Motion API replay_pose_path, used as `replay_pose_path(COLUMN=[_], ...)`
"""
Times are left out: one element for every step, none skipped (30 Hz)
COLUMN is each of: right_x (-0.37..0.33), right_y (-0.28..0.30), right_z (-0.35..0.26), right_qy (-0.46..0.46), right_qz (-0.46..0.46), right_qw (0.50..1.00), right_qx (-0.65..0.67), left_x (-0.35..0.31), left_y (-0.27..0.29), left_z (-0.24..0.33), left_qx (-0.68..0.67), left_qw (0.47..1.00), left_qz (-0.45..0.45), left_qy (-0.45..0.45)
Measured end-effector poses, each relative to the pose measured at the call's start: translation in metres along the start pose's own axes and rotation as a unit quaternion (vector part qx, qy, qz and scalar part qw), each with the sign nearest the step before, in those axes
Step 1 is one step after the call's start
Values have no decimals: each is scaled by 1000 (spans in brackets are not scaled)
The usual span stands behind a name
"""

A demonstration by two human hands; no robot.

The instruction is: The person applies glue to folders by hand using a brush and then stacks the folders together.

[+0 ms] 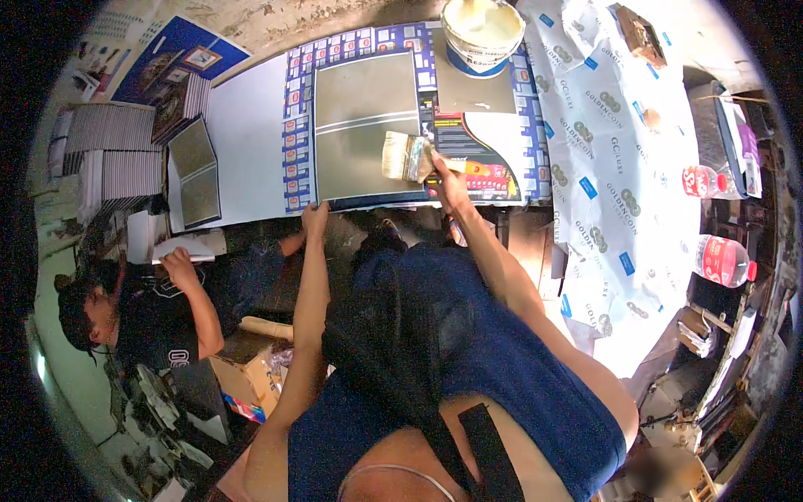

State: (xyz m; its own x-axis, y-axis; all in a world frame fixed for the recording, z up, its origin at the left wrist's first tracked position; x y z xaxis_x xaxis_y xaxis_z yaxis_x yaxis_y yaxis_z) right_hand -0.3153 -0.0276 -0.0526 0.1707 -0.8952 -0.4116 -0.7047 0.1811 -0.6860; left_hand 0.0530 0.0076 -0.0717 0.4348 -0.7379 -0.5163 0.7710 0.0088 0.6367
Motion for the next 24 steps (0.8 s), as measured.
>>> replay_pose_path(right_x=[2,3,4,4,3,3,2,1,-1,-3,-5,-8,-10,-12,-14,-15,-16,-17,-17,-17,-16,-15,-14,-12], right_y=[-1,-1,0,0,-1,-1,-1,-3,-3,-3,-3,-4,-4,-5,-5,-5,-4,-4,-5,-6,-7,-6,-7,-6], right_z=[2,4,4,4,4,3,2,1,1,1,0,-1,-1,-2,-3,-3,-4,-4,-6,-5,-5,-4,-4,-3], right_qy=[6,5,2,6,11,15,23,26,23,12,19,27,28,36,33,26,25,22,34,35,30,28,33,32], right_qz=[-19,-19,-5,-1,3,11,13,4,3,15,2,-6,-6,-21,-21,-9,-5,7,-11,-24,-32,-30,-42,-38], right_qw=[1000,999,998,998,997,997,997,997,996,995,996,997,998,998,999,999,999,999,998,998,998,998,998,997], right_qx=[-20,-36,-64,-68,-72,-77,-71,-78,-85,-96,-84,-70,-58,-40,-33,-39,-42,-48,-55,-45,-44,-45,-40,-51], left_x=[1,1,4,4,4,4,4,3,2,0,-1,-2,-4,-4,-4,-3,-2,-1,1,3,5,8,12,16], left_y=[1,0,-2,-2,-2,-2,-2,-1,-1,0,1,3,4,6,7,9,9,10,12,15,16,16,16,14], left_z=[2,4,6,5,7,6,6,9,10,11,12,13,14,15,16,17,16,15,13,13,12,11,7,3], left_qx=[19,39,47,62,76,86,67,51,37,30,7,-9,-25,-34,-43,-47,-64,-76,-78,-48,-7,35,-16,-33], left_qw=[1000,999,999,998,997,995,996,997,997,998,998,999,999,999,999,999,998,997,997,999,1000,999,1000,999], left_qz=[10,19,-3,7,32,44,52,64,65,59,56,47,39,26,13,5,-8,-11,-15,6,21,19,9,-8], left_qy=[-7,-13,-16,-7,-7,4,7,-13,-17,-15,-17,-14,-10,-9,-8,-4,0,7,16,5,-2,3,15,19])
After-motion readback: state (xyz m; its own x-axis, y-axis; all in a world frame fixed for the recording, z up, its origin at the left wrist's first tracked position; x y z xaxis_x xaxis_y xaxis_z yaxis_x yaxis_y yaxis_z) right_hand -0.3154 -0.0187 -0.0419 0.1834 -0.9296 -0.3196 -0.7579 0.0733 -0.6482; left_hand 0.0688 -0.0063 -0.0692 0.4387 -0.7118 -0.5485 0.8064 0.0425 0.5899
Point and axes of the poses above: each hand's wrist, its own x-axis towards the middle knuckle, its own y-axis out of the back of the hand, z = x × y, the point moved 4 cm from there along x, towards the middle knuckle, and after that the axes turned 12 degrees about -z, right-handed, at the moved point
